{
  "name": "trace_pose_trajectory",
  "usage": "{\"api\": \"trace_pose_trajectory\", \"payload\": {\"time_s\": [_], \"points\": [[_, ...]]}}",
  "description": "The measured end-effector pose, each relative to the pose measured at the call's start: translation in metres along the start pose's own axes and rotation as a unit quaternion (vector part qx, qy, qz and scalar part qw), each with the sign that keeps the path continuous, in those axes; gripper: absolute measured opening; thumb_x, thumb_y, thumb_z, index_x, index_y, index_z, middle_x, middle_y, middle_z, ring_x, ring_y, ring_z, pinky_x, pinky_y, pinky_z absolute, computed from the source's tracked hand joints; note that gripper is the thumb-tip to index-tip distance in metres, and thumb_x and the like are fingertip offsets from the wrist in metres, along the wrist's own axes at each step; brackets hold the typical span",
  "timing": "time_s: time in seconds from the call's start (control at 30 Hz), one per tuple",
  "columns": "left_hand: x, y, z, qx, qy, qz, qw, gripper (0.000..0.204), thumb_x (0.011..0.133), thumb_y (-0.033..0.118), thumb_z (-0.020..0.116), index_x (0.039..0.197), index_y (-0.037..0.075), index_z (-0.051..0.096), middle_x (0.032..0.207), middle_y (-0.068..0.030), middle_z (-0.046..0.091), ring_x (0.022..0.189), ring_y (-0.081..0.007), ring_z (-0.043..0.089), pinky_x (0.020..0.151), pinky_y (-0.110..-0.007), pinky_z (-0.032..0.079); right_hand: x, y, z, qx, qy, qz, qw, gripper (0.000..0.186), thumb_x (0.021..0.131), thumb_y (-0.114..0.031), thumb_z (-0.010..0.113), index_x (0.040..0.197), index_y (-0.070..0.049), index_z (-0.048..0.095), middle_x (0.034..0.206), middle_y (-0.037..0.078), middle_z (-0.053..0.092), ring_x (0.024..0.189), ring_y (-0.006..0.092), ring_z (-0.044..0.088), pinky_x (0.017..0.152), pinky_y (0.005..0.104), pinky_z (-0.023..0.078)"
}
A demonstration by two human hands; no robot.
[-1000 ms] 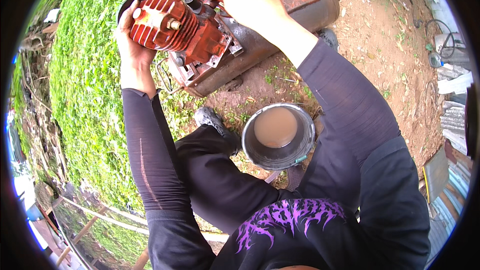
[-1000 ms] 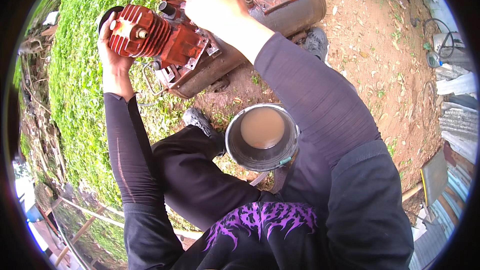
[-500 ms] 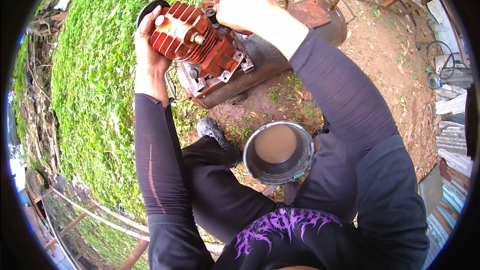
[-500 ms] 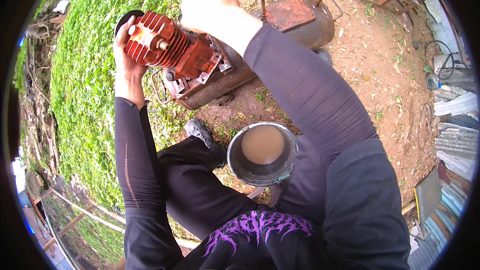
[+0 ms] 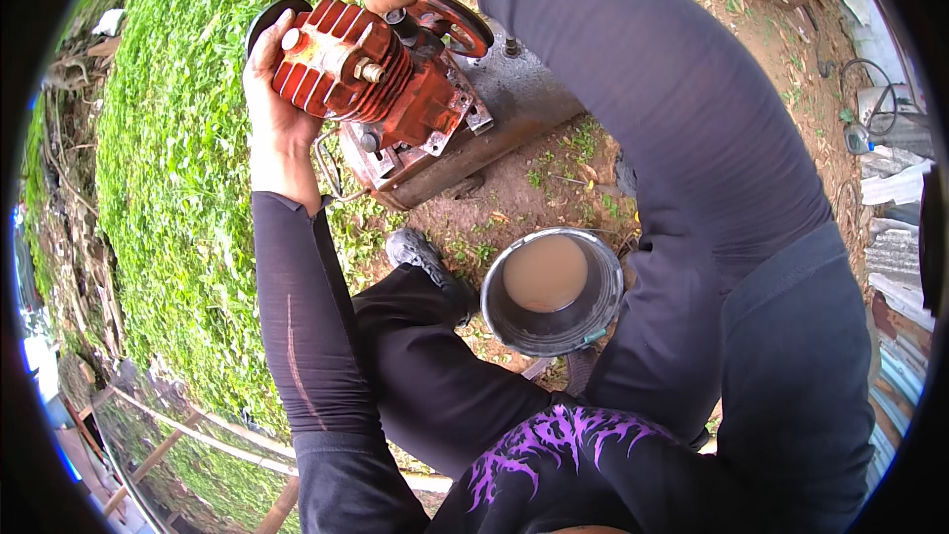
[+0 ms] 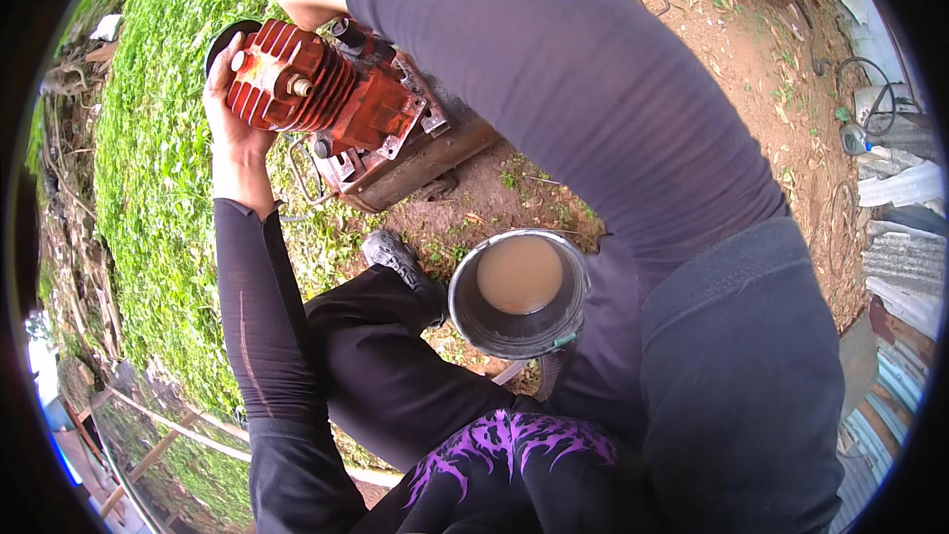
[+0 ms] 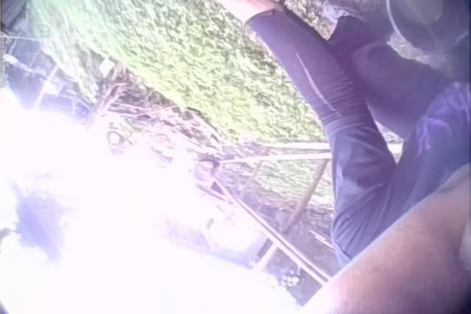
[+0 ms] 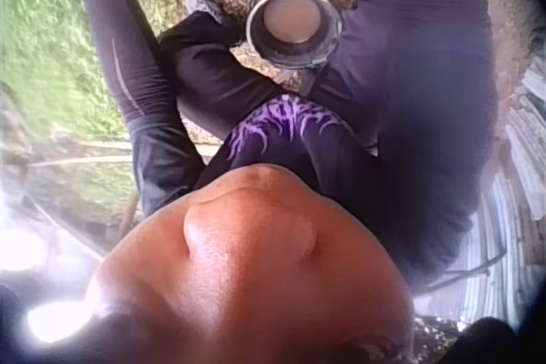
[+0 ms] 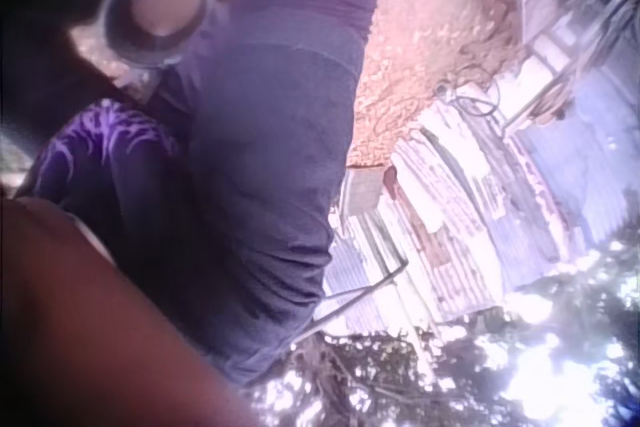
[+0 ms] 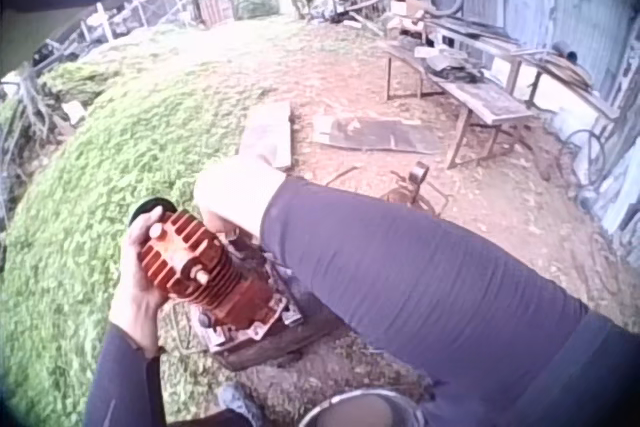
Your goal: The person removes bolts from a red machine component by hand, cleans the parts and their hands in a bucket of water, and removes a gasket from the unit.
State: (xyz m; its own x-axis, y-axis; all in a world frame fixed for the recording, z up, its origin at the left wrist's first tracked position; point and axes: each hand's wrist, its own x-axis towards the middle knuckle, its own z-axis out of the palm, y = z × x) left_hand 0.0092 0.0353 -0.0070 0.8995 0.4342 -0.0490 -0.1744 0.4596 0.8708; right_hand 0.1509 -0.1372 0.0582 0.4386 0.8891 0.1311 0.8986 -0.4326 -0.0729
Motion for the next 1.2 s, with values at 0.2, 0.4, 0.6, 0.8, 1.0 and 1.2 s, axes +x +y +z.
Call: {"api": "trace_pose_trajectory", "payload": {"time_s": [0.2, 0.4, 0.6, 0.8, 1.0, 1.2], "points": [[-0.005, 0.001, 0.002, -0.015, -0.008, 0.0, 1.0, 0.026, 0.098, 0.023, 0.065, 0.115, 0.004, 0.068, 0.113, -0.0116, 0.072, 0.101, -0.025, 0.07, 0.092, -0.042, 0.058, 0.022, 0.017, 0.029, 0.072, -0.058, -0.042, 0.995, 0.021, 0.075, -0.024, 0.07, 0.08, -0.007, 0.08, 0.078, 0.016, 0.074, 0.073, 0.0337, 0.073, 0.064, 0.0463, 0.057], [0.004, -0.008, 0.004, -0.015, 0.001, -0.006, 1.0, 0.025, 0.097, 0.022, 0.066, 0.113, 0.004, 0.069, 0.111, -0.0111, 0.073, 0.1, -0.0244, 0.07, 0.09, -0.041, 0.058, 0.014, 0.023, 0.06, 0.013, 0.005, -0.063, 0.998, 0.021, 0.078, -0.019, 0.064, 0.088, -0.009, 0.079, 0.094, 0.018, 0.075, 0.091, 0.0344, 0.073, 0.081, 0.0457, 0.059], [-0.002, 0.0, 0.002, -0.005, 0.0, 0.005, 1.0, 0.024, 0.097, 0.023, 0.065, 0.113, 0.005, 0.069, 0.112, -0.011, 0.073, 0.1, -0.0245, 0.07, 0.091, -0.041, 0.058, -0.062, 0.004, 0.045, 0.144, 0.113, 0.073, 0.98, 0.02, 0.083, -0.016, 0.062, 0.095, -0.005, 0.073, 0.093, 0.021, 0.073, 0.088, 0.0376, 0.073, 0.079, 0.0482, 0.059], [0.004, -0.002, -0.001, 0.018, 0.038, 0.001, 0.999, 0.031, 0.1, 0.028, 0.06, 0.119, 0.006, 0.067, 0.119, -0.0127, 0.071, 0.107, -0.0265, 0.069, 0.097, -0.043, 0.055, -0.077, 0.001, 0.066, 0.208, 0.215, 0.141, 0.944, 0.016, 0.087, -0.019, 0.062, 0.096, -0.006, 0.067, 0.085, 0.022, 0.071, 0.084, 0.0369, 0.073, 0.077, 0.0481, 0.059], [0.001, 0.001, -0.006, 0.024, 0.022, 0.009, 0.999, 0.029, 0.1, 0.026, 0.06, 0.118, 0.005, 0.067, 0.118, -0.0121, 0.071, 0.105, -0.0257, 0.069, 0.096, -0.042, 0.056, -0.073, 0.007, 0.042, 0.214, 0.16, 0.113, 0.957, 0.02, 0.091, -0.025, 0.067, 0.098, -0.007, 0.071, 0.078, 0.02, 0.07, 0.077, 0.0373, 0.071, 0.069, 0.0467, 0.056], [0.001, -0.002, -0.001, 0.017, 0.007, 0.012, 1.0, 0.032, 0.101, 0.025, 0.058, 0.123, 0.003, 0.066, 0.121, -0.0124, 0.07, 0.112, -0.0257, 0.067, 0.102, -0.042, 0.053, -0.055, 0.003, 0.051, 0.093, 0.203, 0.072, 0.972, 0.018, 0.08, -0.021, 0.069, 0.093, -0.009, 0.071, 0.089, 0.013, 0.074, 0.084, 0.0318, 0.075, 0.076, 0.0444, 0.061]]}}
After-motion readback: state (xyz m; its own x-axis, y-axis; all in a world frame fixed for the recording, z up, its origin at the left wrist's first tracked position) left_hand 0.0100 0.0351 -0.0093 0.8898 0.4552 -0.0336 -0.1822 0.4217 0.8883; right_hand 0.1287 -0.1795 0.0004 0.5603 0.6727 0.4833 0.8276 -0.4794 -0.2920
